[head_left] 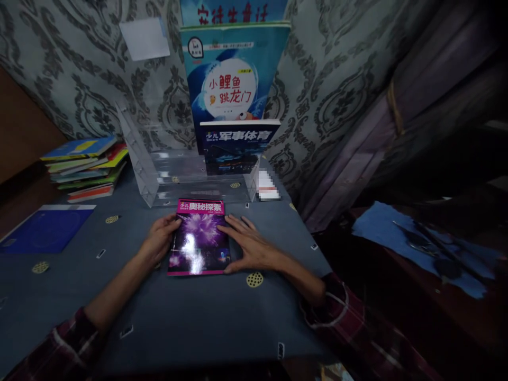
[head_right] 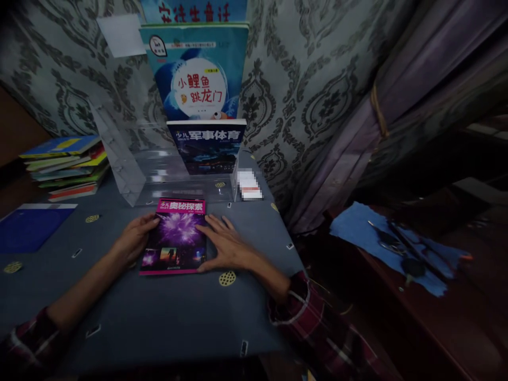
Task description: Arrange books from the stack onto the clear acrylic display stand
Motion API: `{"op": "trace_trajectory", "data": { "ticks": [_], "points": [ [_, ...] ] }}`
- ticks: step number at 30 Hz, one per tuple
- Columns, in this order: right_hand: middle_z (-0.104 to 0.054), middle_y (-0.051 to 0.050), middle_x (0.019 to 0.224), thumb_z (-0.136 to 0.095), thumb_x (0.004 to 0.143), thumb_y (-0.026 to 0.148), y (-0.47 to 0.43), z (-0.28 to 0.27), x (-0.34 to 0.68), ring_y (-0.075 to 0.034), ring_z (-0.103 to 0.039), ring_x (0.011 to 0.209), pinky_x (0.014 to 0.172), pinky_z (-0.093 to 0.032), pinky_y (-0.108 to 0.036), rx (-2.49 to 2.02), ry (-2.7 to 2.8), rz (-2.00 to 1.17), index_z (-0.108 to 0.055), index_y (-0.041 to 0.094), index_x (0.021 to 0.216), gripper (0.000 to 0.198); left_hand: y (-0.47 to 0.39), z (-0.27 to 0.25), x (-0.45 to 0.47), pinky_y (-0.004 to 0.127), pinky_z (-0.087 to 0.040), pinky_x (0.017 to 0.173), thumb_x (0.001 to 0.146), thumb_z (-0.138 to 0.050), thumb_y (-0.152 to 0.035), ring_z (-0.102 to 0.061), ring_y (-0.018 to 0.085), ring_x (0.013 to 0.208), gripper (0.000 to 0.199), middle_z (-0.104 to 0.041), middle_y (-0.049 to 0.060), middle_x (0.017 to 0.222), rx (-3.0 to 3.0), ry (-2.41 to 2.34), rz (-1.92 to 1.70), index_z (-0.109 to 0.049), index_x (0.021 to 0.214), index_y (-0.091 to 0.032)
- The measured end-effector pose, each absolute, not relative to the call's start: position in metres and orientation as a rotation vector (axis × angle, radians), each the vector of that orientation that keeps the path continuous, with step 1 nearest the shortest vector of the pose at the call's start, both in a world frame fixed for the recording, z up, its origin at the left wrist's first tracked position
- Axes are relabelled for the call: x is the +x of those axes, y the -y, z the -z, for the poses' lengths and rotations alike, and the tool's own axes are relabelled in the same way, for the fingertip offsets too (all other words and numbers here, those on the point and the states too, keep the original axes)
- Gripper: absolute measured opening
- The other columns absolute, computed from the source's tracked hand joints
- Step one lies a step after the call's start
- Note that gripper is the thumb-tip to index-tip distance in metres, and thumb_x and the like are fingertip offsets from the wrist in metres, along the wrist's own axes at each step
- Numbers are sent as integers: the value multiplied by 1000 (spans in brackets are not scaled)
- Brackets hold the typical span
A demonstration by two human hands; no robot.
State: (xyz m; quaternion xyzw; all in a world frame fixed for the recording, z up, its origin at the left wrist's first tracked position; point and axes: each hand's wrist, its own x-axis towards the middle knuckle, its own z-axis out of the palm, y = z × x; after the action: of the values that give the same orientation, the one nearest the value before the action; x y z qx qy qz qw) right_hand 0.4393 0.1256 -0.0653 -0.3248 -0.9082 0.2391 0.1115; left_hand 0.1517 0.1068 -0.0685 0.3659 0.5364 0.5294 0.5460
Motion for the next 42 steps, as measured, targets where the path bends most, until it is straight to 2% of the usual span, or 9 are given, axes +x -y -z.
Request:
{"op": "trace_trajectory", "data": {
  "ticks": [4, 7, 12, 15, 18, 22, 26, 29, 42],
  "points": [
    [-26, -21, 169, -80, 70, 73, -127, 64, 439, -40, -19, 158, 125, -11, -66, -970, 2626, -805, -34, 23, 161, 113, -104, 58, 153, 22, -61, 71, 76, -74, -5, -72, 13, 70, 20, -76, 4, 86, 591, -1144, -1264, -69, 94, -13],
    [-39, -18, 163, -84, 70, 67, -126, 63, 439, -39, -30, 153, 125, -13, -64, -928, 2537, -877, -37, 26, 159, 109, -101, 51, 157, 20, -60, 67, 77, -72, 1, -72, 12, 66, 21, -76, 4, 84, 473, -1090, -1312, -70, 93, -11],
    [-56, -12, 147, -82, 82, 48, -118, 66, 434, -31, -53, 134, 115, -37, -53, -794, 2159, -1202, -46, 29, 152, 81, -97, 46, 163, 22, -62, 72, 82, -68, 1, -74, 15, 73, 21, -78, 7, 91, 423, -1056, -1347, -72, 97, -11],
    [-65, -8, 126, -77, 86, 36, -114, 73, 425, -23, -65, 107, 91, -51, -40, -755, 1840, -1465, -46, 30, 150, 71, -95, 43, 164, 22, -62, 74, 83, -66, 1, -75, 15, 74, 23, -79, 6, 93, 403, -1065, -1363, -73, 99, -13],
    [-65, 2, 95, -78, 83, 28, -113, 78, 416, -13, -62, 79, 74, -48, -29, -729, 1601, -1599, -36, 31, 154, 84, -93, 40, 164, 23, -63, 73, 84, -64, 2, -76, 16, 73, 23, -79, 7, 94, 377, -1089, -1372, -74, 100, -12],
    [-62, 7, 82, -85, 76, 35, -115, 76, 412, -9, -54, 63, 61, -42, -22, -700, 1351, -1777, -31, 28, 154, 96, -93, 35, 166, 23, -64, 72, 87, -58, 2, -75, 15, 71, 26, -79, 6, 92, 338, -1100, -1379, -74, 102, -13],
    [-65, 4, 79, -92, 68, 46, -111, 64, 409, -7, -52, 61, 54, -39, -19, -660, 1247, -1977, -65, 18, 116, 61, -92, 38, 166, 21, -63, 70, 91, -55, 1, -74, 13, 67, 24, -78, 5, 85, 336, -1105, -1368, -73, 97, -12],
    [-66, 3, 79, -95, 62, 47, -105, 57, 403, -6, -54, 62, 52, -40, -18, -592, 1177, -2093, -70, 16, 95, 52, -91, 44, 167, 21, -64, 68, 91, -58, -2, -74, 13, 65, 19, -78, 5, 83, 361, -1105, -1346, -74, 95, -12],
    [-62, 4, 75, -92, 68, 48, -103, 53, 405, -6, -52, 63, 55, -40, -18, -506, 1232, -2071, -68, 16, 86, 43, -88, 54, 169, 22, -63, 71, 84, -76, -16, -74, 15, 74, 14, -79, 4, 93, 424, -1132, -1404, -75, 98, -15]
  ]
}}
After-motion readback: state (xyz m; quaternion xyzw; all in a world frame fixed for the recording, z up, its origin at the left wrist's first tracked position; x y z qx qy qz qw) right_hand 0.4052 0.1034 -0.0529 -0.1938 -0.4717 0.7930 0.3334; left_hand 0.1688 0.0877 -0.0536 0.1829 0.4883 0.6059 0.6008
